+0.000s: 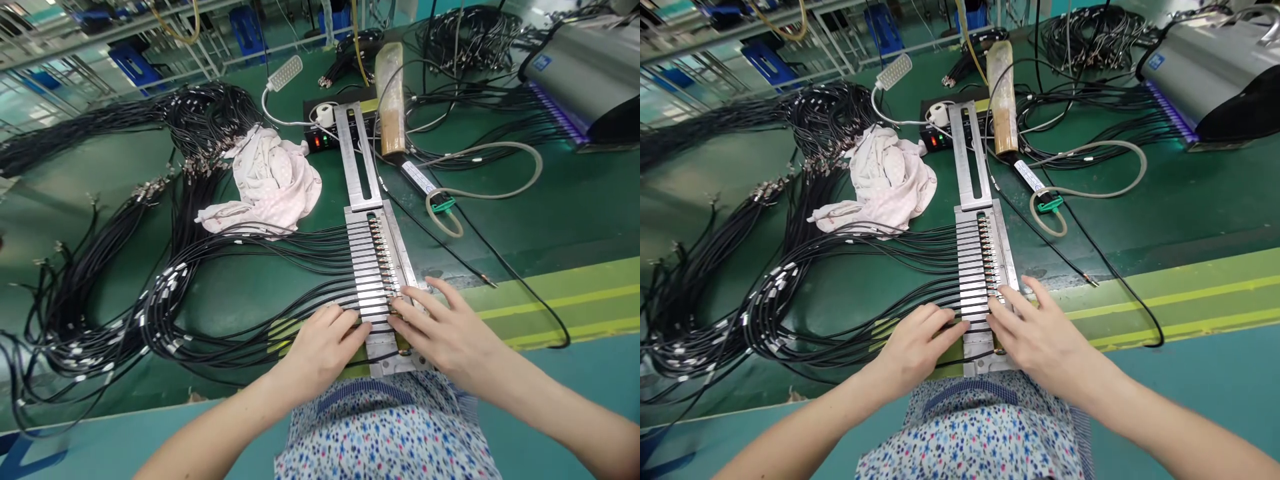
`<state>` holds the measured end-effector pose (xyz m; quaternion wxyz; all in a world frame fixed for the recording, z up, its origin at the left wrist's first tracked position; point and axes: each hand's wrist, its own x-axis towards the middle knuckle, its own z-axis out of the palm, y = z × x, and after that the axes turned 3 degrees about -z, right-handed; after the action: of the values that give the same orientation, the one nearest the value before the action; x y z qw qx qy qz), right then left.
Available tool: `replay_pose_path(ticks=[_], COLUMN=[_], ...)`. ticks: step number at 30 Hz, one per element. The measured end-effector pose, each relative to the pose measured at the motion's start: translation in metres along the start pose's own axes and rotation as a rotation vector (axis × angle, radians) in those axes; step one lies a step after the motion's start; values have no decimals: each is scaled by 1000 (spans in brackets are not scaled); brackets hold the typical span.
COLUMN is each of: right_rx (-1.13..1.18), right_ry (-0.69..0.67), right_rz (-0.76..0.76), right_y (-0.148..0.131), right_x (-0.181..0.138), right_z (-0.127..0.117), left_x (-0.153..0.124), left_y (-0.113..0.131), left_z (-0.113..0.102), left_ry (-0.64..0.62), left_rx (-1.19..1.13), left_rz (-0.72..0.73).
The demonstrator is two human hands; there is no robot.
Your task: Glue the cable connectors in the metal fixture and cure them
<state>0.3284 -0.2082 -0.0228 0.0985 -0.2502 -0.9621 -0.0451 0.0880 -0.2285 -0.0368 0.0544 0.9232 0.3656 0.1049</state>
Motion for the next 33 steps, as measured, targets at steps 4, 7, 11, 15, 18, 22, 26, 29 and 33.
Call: replay_pose_path(ticks=[4, 7, 11, 15, 18, 22, 26, 29, 33], right_rx=[-44, -56, -4, 227, 357, 411, 432, 442, 452], right_ry=[-10, -10, 4, 130, 256, 335, 363, 371, 376], right_rz=[-68, -83, -45, 105, 241, 369, 390, 382, 382], right_y=[-5, -10, -9, 1, 2, -2, -2, -2, -3], right_x=[4, 8, 4, -13, -27, -35, -36, -36, -36], right_z=[-2, -3, 3, 16, 25, 30, 31, 31, 30], left_x=[-13, -15, -13, -12, -8, -5, -9, -11, -9], left_y=[-3, -1, 6, 12, 12, 13, 16, 16, 16], left_z=[6, 7, 6, 8, 8, 3, -1, -4, -8], left_ry=[19, 13, 40, 138, 156, 134, 74, 11, -24], left_rx=[-44, -18, 57, 117, 119, 75, 63, 38, -19], left_rz=[-63, -99, -77, -23, -22, -67, -116, -106, -128])
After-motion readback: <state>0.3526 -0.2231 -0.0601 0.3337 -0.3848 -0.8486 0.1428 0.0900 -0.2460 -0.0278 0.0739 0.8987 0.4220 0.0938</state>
